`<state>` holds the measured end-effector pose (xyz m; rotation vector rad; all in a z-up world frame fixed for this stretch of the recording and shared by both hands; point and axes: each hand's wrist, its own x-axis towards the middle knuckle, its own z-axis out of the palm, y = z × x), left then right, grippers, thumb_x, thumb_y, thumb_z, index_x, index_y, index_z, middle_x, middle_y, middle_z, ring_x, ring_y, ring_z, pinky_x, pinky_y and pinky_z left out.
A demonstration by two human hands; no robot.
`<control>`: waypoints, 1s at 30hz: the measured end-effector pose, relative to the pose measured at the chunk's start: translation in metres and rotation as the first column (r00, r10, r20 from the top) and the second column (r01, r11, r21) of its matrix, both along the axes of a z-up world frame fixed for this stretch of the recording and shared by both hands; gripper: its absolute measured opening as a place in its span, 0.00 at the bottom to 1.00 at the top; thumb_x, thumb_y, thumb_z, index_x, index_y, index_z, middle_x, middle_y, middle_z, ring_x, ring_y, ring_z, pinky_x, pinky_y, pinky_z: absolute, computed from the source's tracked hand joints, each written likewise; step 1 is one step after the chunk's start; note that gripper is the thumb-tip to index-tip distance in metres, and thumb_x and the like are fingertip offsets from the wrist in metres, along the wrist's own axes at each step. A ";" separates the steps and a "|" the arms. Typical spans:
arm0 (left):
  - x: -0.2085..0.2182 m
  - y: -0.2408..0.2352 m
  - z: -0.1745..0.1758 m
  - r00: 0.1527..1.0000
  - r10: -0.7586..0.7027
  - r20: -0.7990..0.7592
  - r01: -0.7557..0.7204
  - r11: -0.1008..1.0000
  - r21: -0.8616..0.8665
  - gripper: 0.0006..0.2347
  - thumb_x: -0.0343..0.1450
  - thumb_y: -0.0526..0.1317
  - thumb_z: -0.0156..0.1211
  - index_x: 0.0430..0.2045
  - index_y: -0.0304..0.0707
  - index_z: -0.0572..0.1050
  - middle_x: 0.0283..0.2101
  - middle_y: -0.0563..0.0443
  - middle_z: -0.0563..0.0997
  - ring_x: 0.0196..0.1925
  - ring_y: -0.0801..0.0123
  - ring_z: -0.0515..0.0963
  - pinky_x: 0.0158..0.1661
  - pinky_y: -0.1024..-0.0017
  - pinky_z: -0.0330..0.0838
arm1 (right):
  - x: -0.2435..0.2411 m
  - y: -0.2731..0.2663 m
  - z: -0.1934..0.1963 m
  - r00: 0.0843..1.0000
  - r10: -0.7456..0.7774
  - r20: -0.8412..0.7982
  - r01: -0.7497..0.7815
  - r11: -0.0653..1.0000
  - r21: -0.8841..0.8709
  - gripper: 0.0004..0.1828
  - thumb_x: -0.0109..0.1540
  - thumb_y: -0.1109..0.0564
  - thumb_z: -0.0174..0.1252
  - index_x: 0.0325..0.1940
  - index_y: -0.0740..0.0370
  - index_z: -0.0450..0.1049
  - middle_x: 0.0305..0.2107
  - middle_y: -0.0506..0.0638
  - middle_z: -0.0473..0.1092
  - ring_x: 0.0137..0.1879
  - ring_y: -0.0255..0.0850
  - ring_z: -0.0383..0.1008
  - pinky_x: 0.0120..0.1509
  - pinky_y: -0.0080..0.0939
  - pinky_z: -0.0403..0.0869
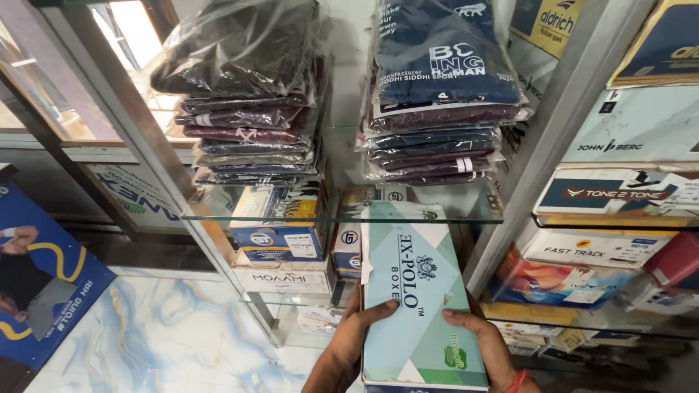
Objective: The person wipes the exterior of several rectangular boxes with a cloth, then opens one to wipe the interior and contents before closing it. The person places the cleaned boxes onto a glass shelf and repeats the process with additional boxes.
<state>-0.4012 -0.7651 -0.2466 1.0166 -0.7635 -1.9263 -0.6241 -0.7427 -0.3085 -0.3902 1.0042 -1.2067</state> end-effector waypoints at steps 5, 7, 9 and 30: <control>-0.005 -0.030 -0.016 0.999 0.042 0.005 -0.042 0.998 -0.036 0.30 0.61 0.35 0.67 0.62 0.38 0.67 0.52 0.40 0.83 0.53 0.57 0.83 0.53 0.64 0.77 | -0.003 -0.033 -0.010 0.999 0.029 -0.016 -0.030 0.998 -0.048 0.36 0.53 0.57 0.58 0.67 0.60 0.67 0.45 0.60 0.76 0.45 0.50 0.79 0.47 0.47 0.78; -0.005 -0.044 -0.024 0.998 0.053 0.019 -0.051 0.996 -0.075 0.30 0.61 0.35 0.68 0.62 0.38 0.67 0.52 0.40 0.83 0.53 0.57 0.82 0.52 0.65 0.77 | -0.004 -0.048 -0.015 0.997 0.076 -0.005 -0.076 0.995 -0.061 0.34 0.53 0.55 0.59 0.65 0.62 0.68 0.44 0.60 0.76 0.44 0.50 0.80 0.47 0.48 0.78; -0.005 -0.065 -0.031 0.998 0.050 0.040 -0.046 0.993 -0.105 0.31 0.61 0.35 0.67 0.62 0.41 0.66 0.51 0.42 0.82 0.52 0.58 0.82 0.51 0.65 0.77 | -0.005 -0.063 -0.019 0.994 0.098 -0.038 -0.096 0.994 0.061 0.33 0.54 0.51 0.60 0.62 0.66 0.71 0.42 0.60 0.77 0.42 0.51 0.79 0.46 0.47 0.77; 0.004 -0.196 -0.071 0.996 0.033 0.087 -0.006 0.959 -0.285 0.27 0.64 0.36 0.62 0.60 0.33 0.65 0.49 0.37 0.81 0.47 0.55 0.84 0.47 0.63 0.80 | -0.009 -0.207 -0.053 0.983 0.156 -0.096 -0.161 0.986 -0.053 0.28 0.57 0.45 0.57 0.56 0.64 0.74 0.41 0.57 0.76 0.44 0.47 0.79 0.50 0.45 0.77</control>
